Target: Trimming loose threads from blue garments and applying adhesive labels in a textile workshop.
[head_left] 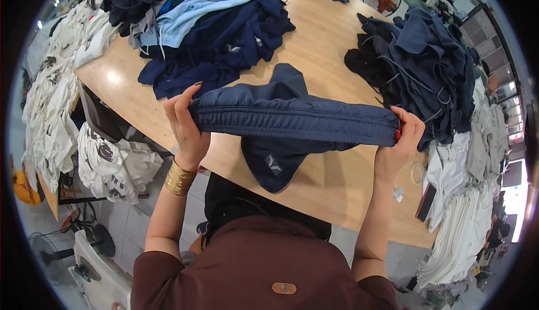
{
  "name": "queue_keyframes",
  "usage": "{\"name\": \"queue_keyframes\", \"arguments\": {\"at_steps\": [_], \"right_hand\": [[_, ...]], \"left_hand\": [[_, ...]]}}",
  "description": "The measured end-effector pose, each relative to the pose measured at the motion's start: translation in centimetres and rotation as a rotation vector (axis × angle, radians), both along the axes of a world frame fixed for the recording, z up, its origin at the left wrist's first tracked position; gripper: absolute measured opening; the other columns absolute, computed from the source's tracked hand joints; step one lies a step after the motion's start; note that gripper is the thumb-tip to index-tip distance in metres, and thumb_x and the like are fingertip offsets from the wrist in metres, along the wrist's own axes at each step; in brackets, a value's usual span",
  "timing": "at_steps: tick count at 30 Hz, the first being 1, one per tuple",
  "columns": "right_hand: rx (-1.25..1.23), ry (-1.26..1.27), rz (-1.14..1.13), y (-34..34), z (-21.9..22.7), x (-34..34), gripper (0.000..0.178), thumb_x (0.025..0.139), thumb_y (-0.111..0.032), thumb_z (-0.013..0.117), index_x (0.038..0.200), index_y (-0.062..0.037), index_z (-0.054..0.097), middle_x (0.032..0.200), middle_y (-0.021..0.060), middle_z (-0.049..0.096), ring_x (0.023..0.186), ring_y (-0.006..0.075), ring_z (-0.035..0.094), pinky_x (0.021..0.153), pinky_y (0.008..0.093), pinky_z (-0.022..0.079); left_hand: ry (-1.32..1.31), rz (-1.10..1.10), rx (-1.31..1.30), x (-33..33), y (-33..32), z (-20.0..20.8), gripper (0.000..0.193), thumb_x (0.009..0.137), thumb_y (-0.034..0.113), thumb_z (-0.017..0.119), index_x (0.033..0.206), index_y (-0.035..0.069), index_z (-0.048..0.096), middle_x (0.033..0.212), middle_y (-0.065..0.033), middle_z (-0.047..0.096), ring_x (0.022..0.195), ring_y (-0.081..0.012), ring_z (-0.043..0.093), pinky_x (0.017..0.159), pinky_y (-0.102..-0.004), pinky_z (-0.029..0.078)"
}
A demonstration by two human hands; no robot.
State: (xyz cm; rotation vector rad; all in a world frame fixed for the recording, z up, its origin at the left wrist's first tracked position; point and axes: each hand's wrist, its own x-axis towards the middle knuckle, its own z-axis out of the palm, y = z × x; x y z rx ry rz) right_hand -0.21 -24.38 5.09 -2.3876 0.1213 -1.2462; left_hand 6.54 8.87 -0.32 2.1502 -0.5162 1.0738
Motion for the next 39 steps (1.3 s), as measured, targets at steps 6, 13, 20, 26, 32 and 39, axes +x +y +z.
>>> {"name": "queue_keyframes", "arguments": {"at_steps": [6, 13, 20, 26, 32, 39], "right_hand": [[-0.114, -0.09, -0.025, 0.5, -0.7, 0.1, 0.029, 0.069, 0.002, 0.067, 0.097, -0.0066, 0.064, 0.094, 0.011, 0.05, 0.08, 0.0239, 0.055, 0.065, 0.0299, 0.046], [-0.066, -0.081, 0.001, 1.0, -1.4, 0.1, 0.03, 0.067, -0.001, 0.07, 0.097, -0.0069, 0.064, 0.091, 0.0094, 0.053, 0.077, 0.0237, 0.056, 0.064, 0.0303, 0.046], [-0.053, -0.077, 0.066, 1.5, -2.0, 0.2, 0.03, 0.067, -0.003, 0.071, 0.097, -0.0041, 0.063, 0.092, 0.0107, 0.059, 0.076, 0.024, 0.059, 0.064, 0.0302, 0.048], [-0.001, -0.063, 0.149, 2.6, -2.5, 0.2, 0.031, 0.069, 0.002, 0.066, 0.098, -0.0044, 0.062, 0.095, 0.0116, 0.064, 0.08, 0.0245, 0.063, 0.066, 0.0285, 0.049], [0.339, 0.234, 0.221, 5.2, -4.2, 0.8, 0.031, 0.069, 0.004, 0.063, 0.098, -0.005, 0.061, 0.088, 0.0113, 0.064, 0.075, 0.0234, 0.064, 0.068, 0.028, 0.049], [0.425, 0.229, 0.345, 8.3, -2.6, 1.0, 0.03, 0.068, 0.004, 0.063, 0.098, -0.0038, 0.061, 0.087, 0.0104, 0.06, 0.075, 0.0226, 0.061, 0.068, 0.0271, 0.048]], "left_hand": [[-0.036, 0.098, 0.027, 0.0, 0.9, -1.9, 0.047, 0.072, -0.002, 0.059, 0.119, 0.002, 0.052, 0.105, -0.0101, 0.053, 0.096, -0.0264, 0.045, 0.085, -0.0324, 0.038], [0.026, 0.099, 0.02, 0.2, 1.3, -3.2, 0.047, 0.071, 0.0, 0.063, 0.117, 0.005, 0.054, 0.101, -0.0096, 0.05, 0.095, -0.0257, 0.045, 0.086, -0.0333, 0.035], [0.106, 0.132, 0.046, 0.3, 1.5, -3.7, 0.045, 0.074, 0.0, 0.062, 0.117, 0.005, 0.053, 0.104, -0.0107, 0.048, 0.101, -0.0276, 0.046, 0.092, -0.0331, 0.035], [0.193, 0.105, 0.118, 0.5, 2.2, -3.4, 0.048, 0.071, 0.001, 0.062, 0.117, 0.011, 0.057, 0.099, -0.0102, 0.048, 0.096, -0.0271, 0.045, 0.086, -0.0366, 0.033], [0.668, -0.141, 0.154, -2.4, -0.6, 0.3, 0.062, 0.061, 0.007, 0.076, 0.119, 0.011, 0.055, 0.12, -0.0139, 0.047, 0.118, -0.0321, 0.041, 0.1, -0.0425, 0.03], [1.978, -1.693, -1.256, -8.6, -7.8, -1.7, 0.049, 0.095, 0.038, 0.047, 0.131, 0.004, 0.043, 0.111, -0.005, 0.057, 0.099, -0.0157, 0.056, 0.085, -0.03, 0.047]]}}
